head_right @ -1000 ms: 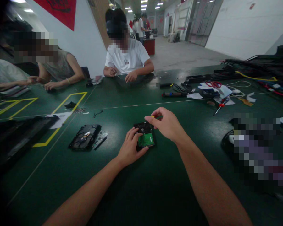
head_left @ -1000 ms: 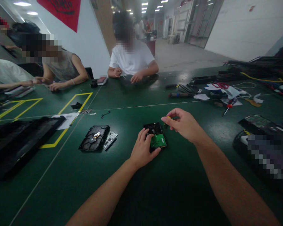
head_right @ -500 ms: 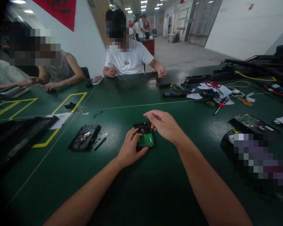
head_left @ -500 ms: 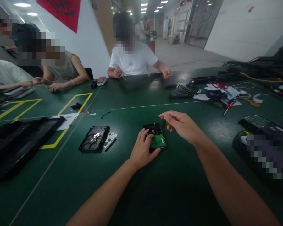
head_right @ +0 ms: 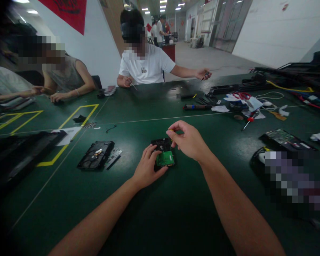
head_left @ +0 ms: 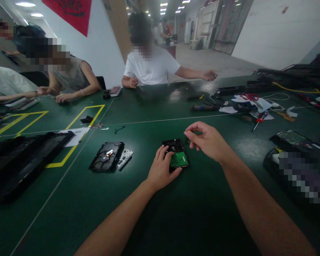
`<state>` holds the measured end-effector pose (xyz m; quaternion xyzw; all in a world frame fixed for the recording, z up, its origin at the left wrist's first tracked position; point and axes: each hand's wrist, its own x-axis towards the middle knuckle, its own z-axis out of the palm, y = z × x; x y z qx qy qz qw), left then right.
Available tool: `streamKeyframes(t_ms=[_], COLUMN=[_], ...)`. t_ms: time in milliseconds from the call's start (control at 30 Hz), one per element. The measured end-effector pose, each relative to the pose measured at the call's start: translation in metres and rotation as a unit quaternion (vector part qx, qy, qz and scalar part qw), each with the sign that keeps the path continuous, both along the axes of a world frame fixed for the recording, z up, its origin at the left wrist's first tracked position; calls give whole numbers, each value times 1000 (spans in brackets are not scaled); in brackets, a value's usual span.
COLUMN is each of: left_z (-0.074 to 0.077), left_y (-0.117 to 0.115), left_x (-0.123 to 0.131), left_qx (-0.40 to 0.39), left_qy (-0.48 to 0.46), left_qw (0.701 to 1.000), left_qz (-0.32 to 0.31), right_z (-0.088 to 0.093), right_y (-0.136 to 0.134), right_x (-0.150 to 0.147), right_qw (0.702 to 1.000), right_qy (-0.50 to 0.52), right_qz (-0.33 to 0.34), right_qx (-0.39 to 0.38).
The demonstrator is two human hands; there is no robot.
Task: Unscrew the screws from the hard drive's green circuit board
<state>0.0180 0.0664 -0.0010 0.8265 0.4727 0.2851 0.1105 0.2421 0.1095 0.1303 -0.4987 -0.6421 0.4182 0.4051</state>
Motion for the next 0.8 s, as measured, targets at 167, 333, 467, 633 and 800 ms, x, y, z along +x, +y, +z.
streamKeyframes(t_ms=[167, 333, 467, 633, 800], left_z=[1, 0, 0, 1, 0], left_y=[0, 0, 0, 0, 1], left_x=[0, 0, 0, 1, 0], left_qx=[-1, -4, -5, -8, -6], left_qy=[6, 11, 11, 9, -1], left_qw=[1000, 1000, 1000, 1000, 1000], left_qz=[0, -1, 0, -1, -2], right_z=[3, 5, 2, 1, 5], right_y=[1, -3, -2, -2, -5], right_x=[3, 3, 3, 2, -1], right_qw=[1000, 996, 997, 999, 999], right_qy=[-16, -64, -73, -53, 0], right_qz=[16, 36, 4, 1, 36], right_qx=[10, 43, 38, -1, -17])
